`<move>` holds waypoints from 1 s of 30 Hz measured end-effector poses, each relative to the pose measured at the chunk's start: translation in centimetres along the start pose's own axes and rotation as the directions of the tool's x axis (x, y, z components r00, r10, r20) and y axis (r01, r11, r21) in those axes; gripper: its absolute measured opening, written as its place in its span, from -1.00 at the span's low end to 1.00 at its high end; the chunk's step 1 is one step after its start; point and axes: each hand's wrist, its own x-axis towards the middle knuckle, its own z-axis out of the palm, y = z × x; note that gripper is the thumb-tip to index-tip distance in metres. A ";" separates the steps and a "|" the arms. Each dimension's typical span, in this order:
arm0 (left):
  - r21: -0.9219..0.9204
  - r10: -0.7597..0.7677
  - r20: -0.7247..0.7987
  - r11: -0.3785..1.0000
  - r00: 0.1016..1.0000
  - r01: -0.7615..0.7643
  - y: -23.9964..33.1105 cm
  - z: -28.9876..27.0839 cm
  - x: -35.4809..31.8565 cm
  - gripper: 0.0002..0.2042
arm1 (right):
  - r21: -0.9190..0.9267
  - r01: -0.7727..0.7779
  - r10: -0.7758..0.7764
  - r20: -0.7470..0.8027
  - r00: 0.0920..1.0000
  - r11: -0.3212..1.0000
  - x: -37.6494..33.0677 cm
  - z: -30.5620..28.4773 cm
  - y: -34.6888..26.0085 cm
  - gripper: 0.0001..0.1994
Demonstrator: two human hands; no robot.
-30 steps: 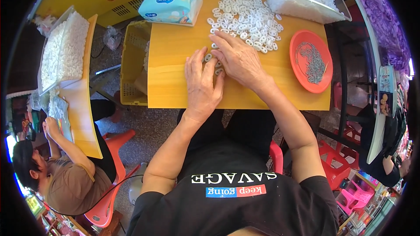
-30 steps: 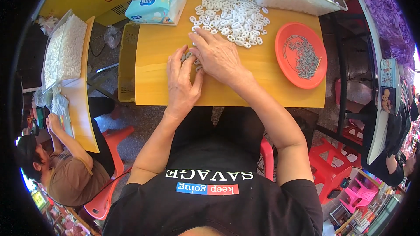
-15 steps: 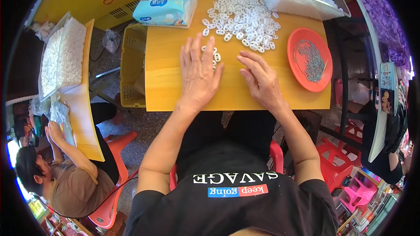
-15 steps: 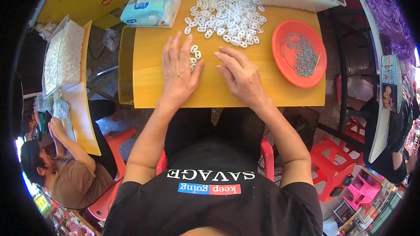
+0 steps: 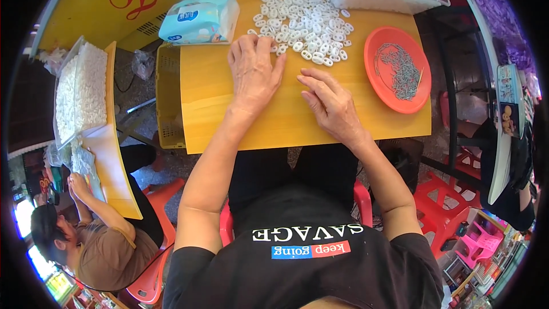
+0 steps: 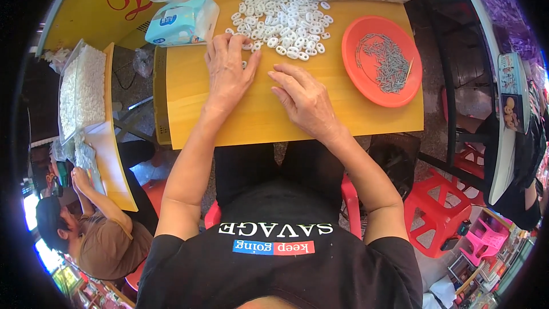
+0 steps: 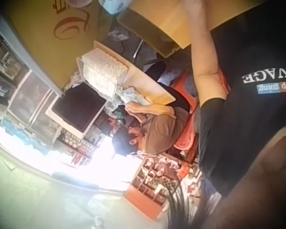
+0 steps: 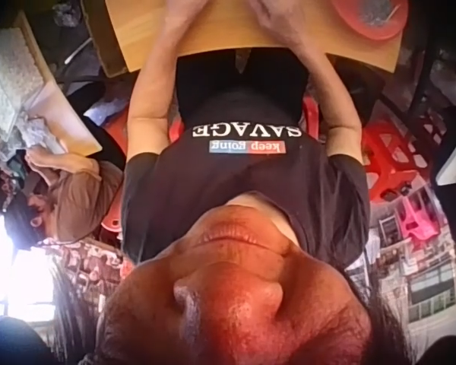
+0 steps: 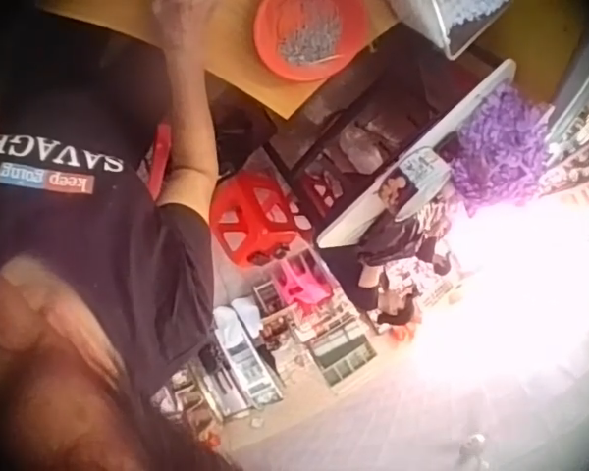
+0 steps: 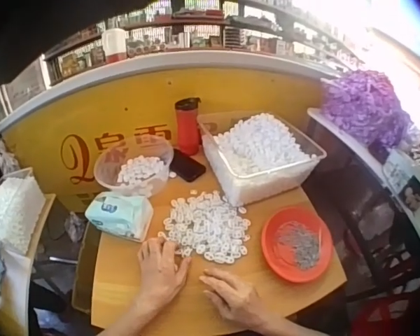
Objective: Assembling small white plastic toggles with metal loops at a workbench.
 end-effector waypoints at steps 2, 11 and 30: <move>-0.009 -0.010 0.013 1.000 1.000 0.010 -0.2 -0.4 -0.3 -0.69 | 0.002 0.003 -0.003 -0.001 1.000 1.000 0.0 0.0 0.0 -0.73; -0.042 -0.024 0.011 0.999 1.000 0.025 -1.3 -2.1 -2.5 -0.76 | -0.038 0.050 -0.051 -0.018 0.999 0.998 0.0 -0.1 0.0 -0.76; -0.025 -0.016 0.045 1.000 0.999 0.017 -2.2 -2.7 -1.5 -0.54 | -0.021 0.051 -0.052 -0.028 0.998 0.998 0.2 -0.1 0.0 -0.80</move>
